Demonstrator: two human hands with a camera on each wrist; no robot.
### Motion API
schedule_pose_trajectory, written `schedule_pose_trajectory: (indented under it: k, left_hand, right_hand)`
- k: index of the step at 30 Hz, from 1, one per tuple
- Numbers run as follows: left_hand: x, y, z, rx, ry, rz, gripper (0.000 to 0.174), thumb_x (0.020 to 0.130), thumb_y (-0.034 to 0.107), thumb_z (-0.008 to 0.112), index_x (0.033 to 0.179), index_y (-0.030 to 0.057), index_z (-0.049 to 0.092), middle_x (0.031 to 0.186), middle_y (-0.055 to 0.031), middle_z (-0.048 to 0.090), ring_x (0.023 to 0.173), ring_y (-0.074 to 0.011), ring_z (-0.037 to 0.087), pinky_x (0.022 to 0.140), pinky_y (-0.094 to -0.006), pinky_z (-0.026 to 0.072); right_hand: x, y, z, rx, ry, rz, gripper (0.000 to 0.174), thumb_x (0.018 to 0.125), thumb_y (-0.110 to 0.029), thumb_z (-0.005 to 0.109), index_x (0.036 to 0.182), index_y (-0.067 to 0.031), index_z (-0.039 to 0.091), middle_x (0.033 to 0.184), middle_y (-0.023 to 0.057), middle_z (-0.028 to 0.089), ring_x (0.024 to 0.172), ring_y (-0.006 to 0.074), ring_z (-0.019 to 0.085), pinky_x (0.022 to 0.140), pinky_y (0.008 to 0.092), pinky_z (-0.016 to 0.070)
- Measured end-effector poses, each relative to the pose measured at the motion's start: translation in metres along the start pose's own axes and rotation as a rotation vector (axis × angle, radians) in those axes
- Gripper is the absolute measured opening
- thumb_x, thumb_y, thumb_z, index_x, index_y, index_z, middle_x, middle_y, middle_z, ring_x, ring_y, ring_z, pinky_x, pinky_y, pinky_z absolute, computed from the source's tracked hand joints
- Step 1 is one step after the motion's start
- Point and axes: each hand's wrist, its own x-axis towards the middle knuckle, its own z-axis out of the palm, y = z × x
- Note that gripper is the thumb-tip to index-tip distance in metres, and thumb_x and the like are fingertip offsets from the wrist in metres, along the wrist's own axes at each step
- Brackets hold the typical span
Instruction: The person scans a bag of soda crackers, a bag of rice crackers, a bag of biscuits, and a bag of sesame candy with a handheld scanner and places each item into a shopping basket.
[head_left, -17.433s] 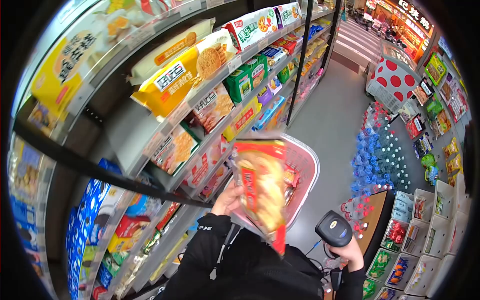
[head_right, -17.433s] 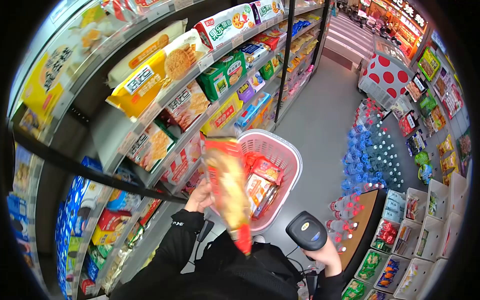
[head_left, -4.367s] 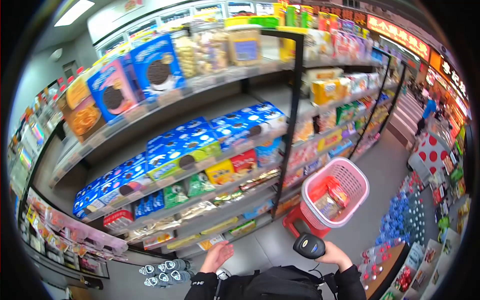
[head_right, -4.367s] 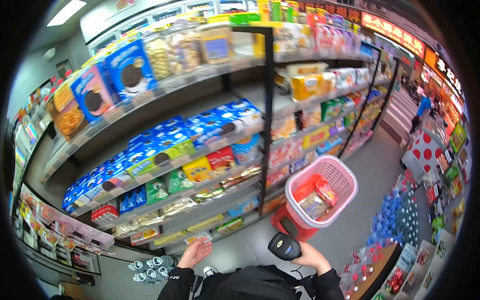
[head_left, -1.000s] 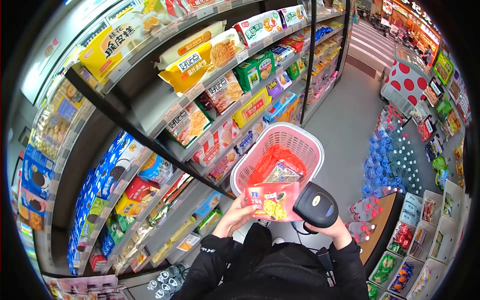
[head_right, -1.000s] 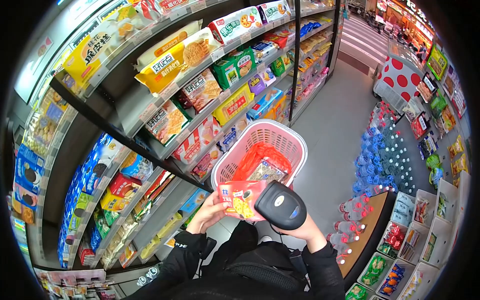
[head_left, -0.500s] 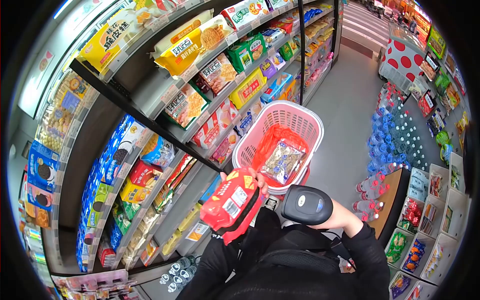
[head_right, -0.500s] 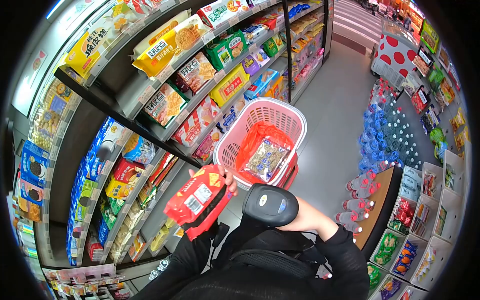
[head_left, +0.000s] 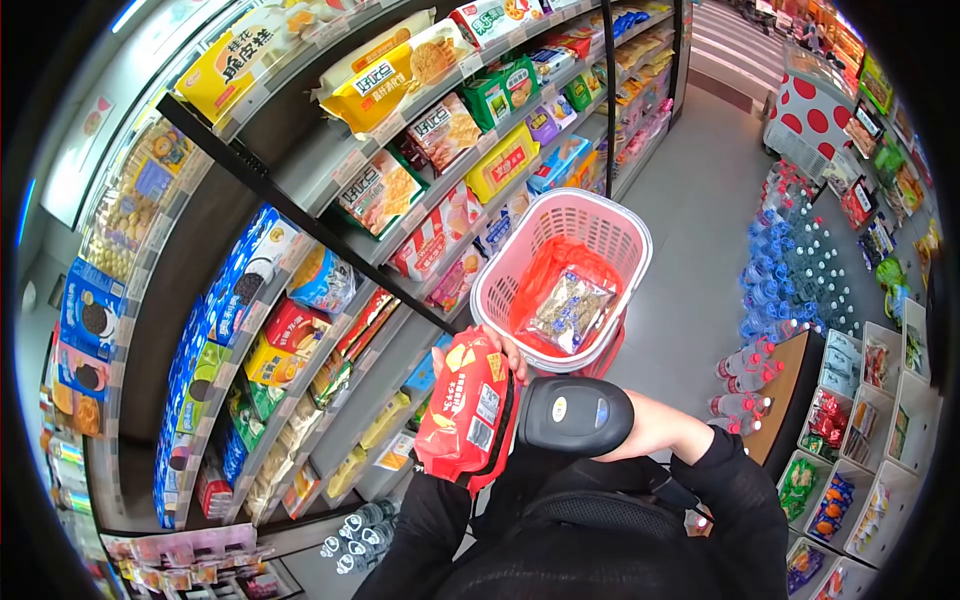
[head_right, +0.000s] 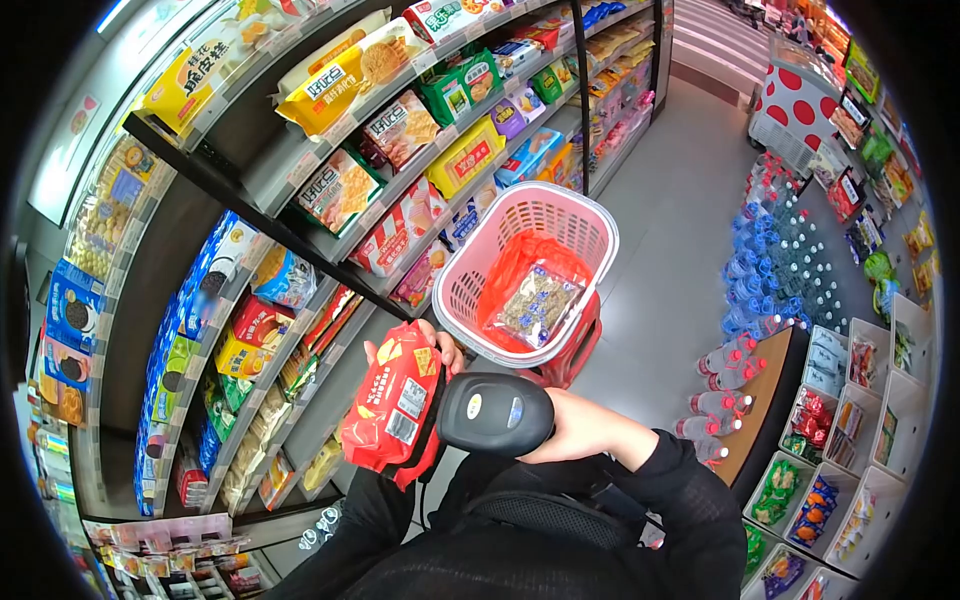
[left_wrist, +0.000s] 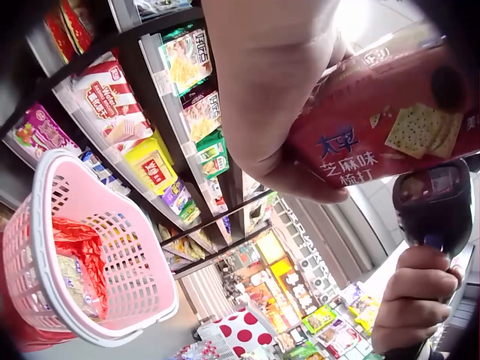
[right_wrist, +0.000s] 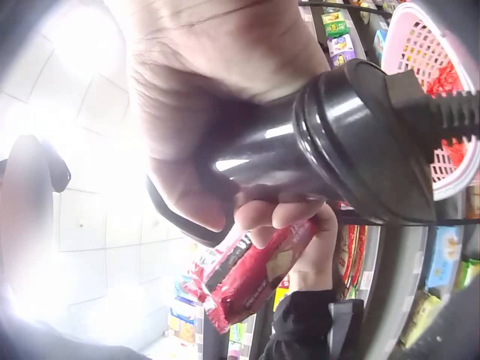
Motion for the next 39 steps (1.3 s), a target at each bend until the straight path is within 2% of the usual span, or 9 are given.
schedule_pose_trajectory:
  k: [6,23,26,28,30,36,37,39]
  left_hand:
    - [-0.007,0.002,-0.002,0.000,0.035,-0.030,0.070,0.073,0.067,0.033,0.091,0.0001,0.038,0.078,-0.0166,0.046,0.074,-0.0280,0.048,0.066,-0.0375,0.0432]
    - [-0.012,0.004,-0.007,0.047,0.012,-0.033,0.068,0.075,0.066,0.030,0.089,-0.0004,0.039,0.077,-0.0160,0.046,0.073,-0.0272,0.049,0.067,-0.0374,0.0437]
    - [-0.019,0.005,0.000,-0.029,0.102,-0.091,0.068,0.077,0.065,0.029,0.089,-0.0005,0.040,0.077,-0.0158,0.047,0.072,-0.0262,0.049,0.065,-0.0366,0.0439]
    - [-0.024,0.006,0.005,-0.035,0.211,-0.201,0.070,0.080,0.062,0.021,0.080,-0.0029,0.047,0.075,-0.0139,0.050,0.067,-0.0250,0.051,0.062,-0.0343,0.0421]
    - [-0.027,0.006,0.002,-0.034,0.187,-0.246,0.073,0.079,0.064,0.021,0.077,-0.0035,0.048,0.074,-0.0137,0.050,0.067,-0.0245,0.051,0.062,-0.0320,0.0418]
    - [-0.047,-0.002,-0.013,0.006,0.299,-0.463,0.077,0.077,0.067,0.020,0.077,-0.0033,0.049,0.071,-0.0117,0.051,0.065,-0.0213,0.051,0.059,-0.0275,0.0416]
    - [-0.049,-0.004,-0.008,0.037,0.386,-0.453,0.075,0.077,0.067,0.022,0.077,-0.0022,0.050,0.071,-0.0111,0.052,0.064,-0.0205,0.051,0.056,-0.0267,0.0418]
    - [-0.054,-0.003,-0.003,0.066,0.415,-0.461,0.074,0.076,0.067,0.023,0.077,-0.0014,0.050,0.071,-0.0109,0.052,0.063,-0.0203,0.051,0.056,-0.0269,0.0419]
  right_hand:
    - [0.000,-0.007,0.005,-0.028,-0.041,-0.039,0.042,0.061,-0.007,0.067,0.098,0.0002,0.051,0.089,0.0094,0.058,0.081,0.0159,0.053,0.076,0.0300,0.0424]
    - [0.001,-0.016,0.010,-0.139,-0.142,-0.030,0.042,0.059,-0.008,0.067,0.097,0.0003,0.050,0.089,0.0131,0.058,0.079,0.0215,0.056,0.072,0.0317,0.0433]
    - [0.004,-0.032,0.010,-0.267,-0.143,-0.062,0.040,0.058,-0.009,0.064,0.094,0.0003,0.050,0.086,0.0143,0.057,0.078,0.0260,0.056,0.070,0.0329,0.0436]
    - [0.005,-0.038,0.011,-0.357,-0.126,-0.088,0.037,0.058,-0.009,0.063,0.092,0.0002,0.051,0.084,0.0146,0.056,0.078,0.0286,0.055,0.069,0.0336,0.0438]
    - [0.004,-0.042,0.011,-0.543,-0.128,-0.017,0.033,0.057,-0.010,0.060,0.087,-0.0005,0.050,0.078,0.0130,0.054,0.076,0.0313,0.054,0.066,0.0356,0.0435]
    - [0.005,-0.047,0.014,-0.729,-0.192,-0.023,0.030,0.057,-0.009,0.059,0.083,-0.0019,0.048,0.076,0.0115,0.051,0.075,0.0299,0.054,0.063,0.0367,0.0432]
    - [0.005,-0.046,0.014,-0.730,-0.196,-0.024,0.030,0.057,-0.009,0.059,0.083,-0.0019,0.048,0.076,0.0115,0.051,0.075,0.0299,0.054,0.063,0.0367,0.0432]
    - [0.004,-0.044,0.014,-0.740,-0.209,-0.024,0.032,0.057,-0.008,0.058,0.087,-0.0015,0.049,0.079,0.0122,0.052,0.076,0.0304,0.054,0.064,0.0372,0.0432]
